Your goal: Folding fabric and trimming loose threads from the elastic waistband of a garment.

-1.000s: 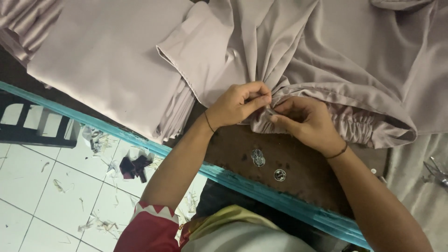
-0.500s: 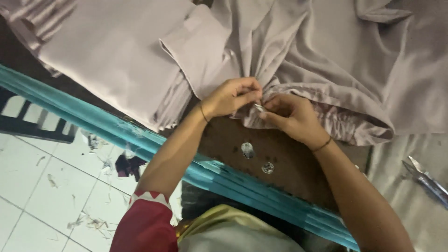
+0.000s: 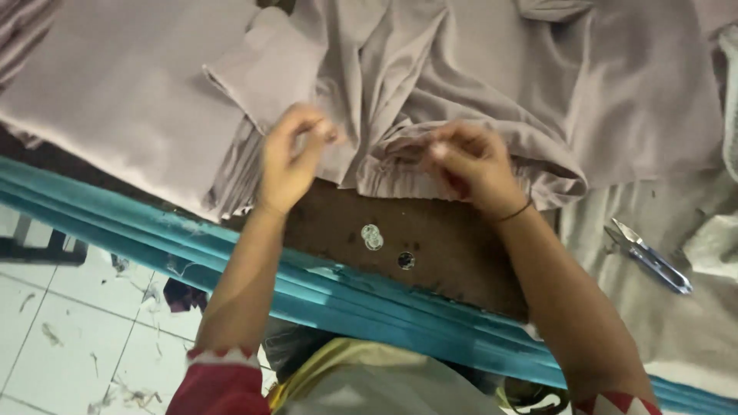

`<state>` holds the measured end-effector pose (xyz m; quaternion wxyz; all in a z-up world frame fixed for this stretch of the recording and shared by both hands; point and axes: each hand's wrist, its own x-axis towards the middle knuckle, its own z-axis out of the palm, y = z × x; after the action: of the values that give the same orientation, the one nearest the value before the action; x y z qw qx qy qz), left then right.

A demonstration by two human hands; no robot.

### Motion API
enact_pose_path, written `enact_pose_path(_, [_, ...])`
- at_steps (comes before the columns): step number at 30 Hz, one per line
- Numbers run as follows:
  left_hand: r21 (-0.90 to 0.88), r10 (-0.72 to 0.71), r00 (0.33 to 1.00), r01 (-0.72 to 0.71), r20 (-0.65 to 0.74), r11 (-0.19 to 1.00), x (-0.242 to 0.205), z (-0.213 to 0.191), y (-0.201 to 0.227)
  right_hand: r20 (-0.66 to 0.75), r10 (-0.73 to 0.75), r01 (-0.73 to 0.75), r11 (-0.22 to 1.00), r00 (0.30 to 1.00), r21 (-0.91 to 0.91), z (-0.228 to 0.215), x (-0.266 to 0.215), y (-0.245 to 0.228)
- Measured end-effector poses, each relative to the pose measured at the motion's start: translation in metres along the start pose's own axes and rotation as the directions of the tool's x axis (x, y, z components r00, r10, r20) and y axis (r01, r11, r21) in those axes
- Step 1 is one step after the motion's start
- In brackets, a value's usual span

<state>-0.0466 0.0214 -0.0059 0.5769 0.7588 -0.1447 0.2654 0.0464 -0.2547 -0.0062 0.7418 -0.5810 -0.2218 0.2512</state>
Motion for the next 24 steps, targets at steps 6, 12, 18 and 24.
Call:
enact_pose_path(6, [0.41,-0.182,0.983,0.182,-0.04,0.894,-0.119,-0.061,0.08,-0.327,-0.007,0.108,0.95,0.945,0.293,-0.092,-0.011,-0.043])
enact_pose_path(12, [0.855,-0.863,0.506,0.449,-0.004,0.259,-0.184,-0.062,0.11,-0.534,0.038,0.209,0.895,0.844,0.394,-0.113,-0.012,-0.06])
enact_pose_path(18, [0.306,-0.354,0.918,0.29,0.178,0.907,-0.071,0.033,0.119,-0.534,0.044,0.122,0.955,0.844,0.27,-0.106,-0.012,-0.057])
enact_pose_path(24, [0.5,-0.049,0.96,-0.099,0.275,0.86,0.011,0.149,0.013,-0.179,-0.152,0.184,0.967,0.972,0.177,-0.101,-0.014,-0.034])
